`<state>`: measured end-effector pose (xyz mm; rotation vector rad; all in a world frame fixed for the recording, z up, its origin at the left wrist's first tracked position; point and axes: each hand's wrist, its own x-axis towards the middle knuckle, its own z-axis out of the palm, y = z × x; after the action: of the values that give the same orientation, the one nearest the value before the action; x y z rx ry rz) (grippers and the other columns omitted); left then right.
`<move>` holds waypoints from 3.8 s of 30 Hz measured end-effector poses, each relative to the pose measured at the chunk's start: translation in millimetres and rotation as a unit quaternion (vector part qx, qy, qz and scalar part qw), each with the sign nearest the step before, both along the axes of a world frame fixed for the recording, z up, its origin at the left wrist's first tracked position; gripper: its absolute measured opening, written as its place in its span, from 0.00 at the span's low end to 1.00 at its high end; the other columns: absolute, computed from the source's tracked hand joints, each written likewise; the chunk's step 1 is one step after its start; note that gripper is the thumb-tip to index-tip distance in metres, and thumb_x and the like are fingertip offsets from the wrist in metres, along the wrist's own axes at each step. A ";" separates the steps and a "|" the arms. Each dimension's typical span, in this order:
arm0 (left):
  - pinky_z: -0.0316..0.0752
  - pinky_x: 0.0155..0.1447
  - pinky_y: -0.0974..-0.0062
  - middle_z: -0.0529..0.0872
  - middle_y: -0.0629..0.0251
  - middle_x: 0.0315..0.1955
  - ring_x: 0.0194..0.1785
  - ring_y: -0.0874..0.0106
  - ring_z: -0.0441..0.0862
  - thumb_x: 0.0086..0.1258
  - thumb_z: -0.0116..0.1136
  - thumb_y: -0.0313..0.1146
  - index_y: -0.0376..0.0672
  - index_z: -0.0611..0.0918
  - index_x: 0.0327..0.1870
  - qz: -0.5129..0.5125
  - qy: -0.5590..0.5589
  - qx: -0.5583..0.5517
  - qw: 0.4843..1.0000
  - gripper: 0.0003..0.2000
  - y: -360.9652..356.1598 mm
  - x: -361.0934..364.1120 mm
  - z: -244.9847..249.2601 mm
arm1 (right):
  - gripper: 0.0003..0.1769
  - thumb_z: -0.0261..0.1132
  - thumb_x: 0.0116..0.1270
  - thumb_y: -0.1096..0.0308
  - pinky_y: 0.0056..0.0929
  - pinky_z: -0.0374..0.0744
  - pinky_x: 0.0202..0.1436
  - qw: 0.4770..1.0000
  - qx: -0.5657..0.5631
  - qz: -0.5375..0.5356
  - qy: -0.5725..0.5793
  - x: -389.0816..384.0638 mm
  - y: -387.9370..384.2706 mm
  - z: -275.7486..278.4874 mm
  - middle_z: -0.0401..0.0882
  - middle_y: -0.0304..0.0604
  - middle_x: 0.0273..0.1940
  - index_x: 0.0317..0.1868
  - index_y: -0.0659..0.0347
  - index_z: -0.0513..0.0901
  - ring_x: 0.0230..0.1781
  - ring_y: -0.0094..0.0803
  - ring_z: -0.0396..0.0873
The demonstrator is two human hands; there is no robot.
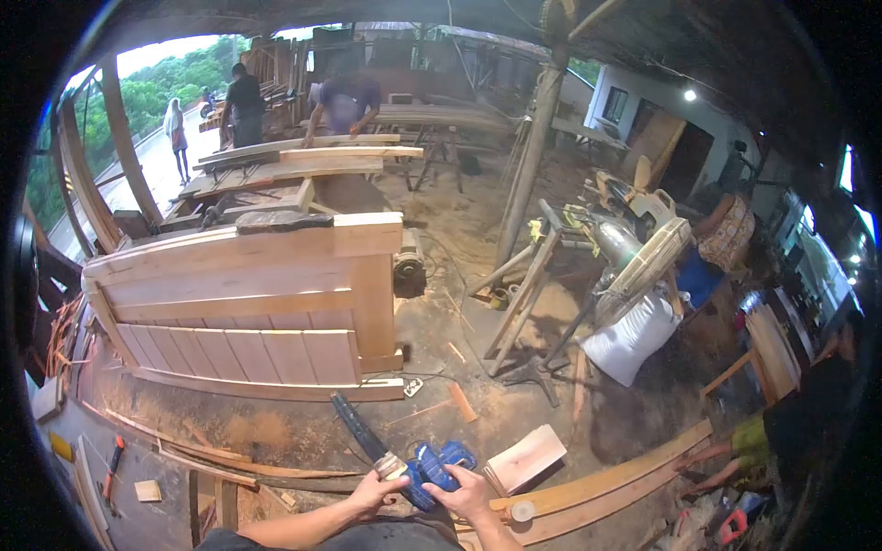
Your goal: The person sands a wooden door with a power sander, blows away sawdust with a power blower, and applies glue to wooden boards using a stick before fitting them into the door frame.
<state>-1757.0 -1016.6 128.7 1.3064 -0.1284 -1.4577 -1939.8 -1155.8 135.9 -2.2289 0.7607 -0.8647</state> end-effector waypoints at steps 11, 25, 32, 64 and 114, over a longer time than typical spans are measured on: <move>0.51 0.84 0.45 0.70 0.48 0.75 0.78 0.41 0.64 0.54 0.76 0.35 0.44 0.83 0.52 -0.141 -0.562 -0.290 0.762 0.23 -70.0 -31.2 -2.2 | 0.13 0.59 0.77 0.57 0.32 0.83 0.36 0.497 0.813 -0.025 -0.302 -51.3 8.9 -88.3 0.83 0.38 0.34 0.46 0.58 0.82 0.31 0.34 0.84; 0.83 0.45 0.69 0.91 0.51 0.38 0.39 0.63 0.90 0.71 0.66 0.31 0.40 0.87 0.52 -0.297 -0.422 -0.041 0.856 0.11 4.3 32.7 39.5 | 0.09 0.61 0.75 0.64 0.39 0.82 0.26 0.436 0.837 -0.130 -0.305 -27.6 21.3 -141.2 0.79 0.38 0.25 0.34 0.52 0.81 0.22 0.33 0.79; 0.71 0.69 0.69 0.86 0.61 0.55 0.62 0.72 0.79 0.78 0.62 0.38 0.38 0.84 0.60 -0.334 -0.185 -0.141 0.914 0.16 83.8 24.2 23.9 | 0.08 0.62 0.73 0.65 0.40 0.84 0.30 0.490 0.831 -0.084 -0.249 5.1 20.7 -137.7 0.81 0.43 0.27 0.34 0.56 0.83 0.26 0.36 0.82; 0.78 0.46 0.71 0.88 0.69 0.35 0.40 0.77 0.83 0.75 0.63 0.54 0.43 0.87 0.52 -0.244 -0.206 0.341 0.884 0.22 230.6 0.3 -145.6 | 0.48 0.70 0.56 0.67 0.53 0.74 0.67 0.835 0.151 -0.482 0.219 -143.4 -140.0 -225.0 0.80 0.63 0.61 0.77 0.54 0.58 0.61 0.63 0.79; 0.76 0.47 0.69 0.87 0.68 0.36 0.42 0.76 0.80 0.76 0.62 0.55 0.40 0.87 0.43 0.072 -0.183 0.109 0.975 0.22 230.5 41.5 -129.8 | 0.14 0.56 0.77 0.64 0.49 0.89 0.39 0.659 0.714 0.062 0.230 87.5 58.5 -190.9 0.87 0.52 0.38 0.46 0.66 0.82 0.33 0.46 0.87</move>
<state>-1715.4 -786.0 -1.1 1.7206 -0.1146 -1.1211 -1852.3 -1097.4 -55.0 -0.9292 0.9633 0.4419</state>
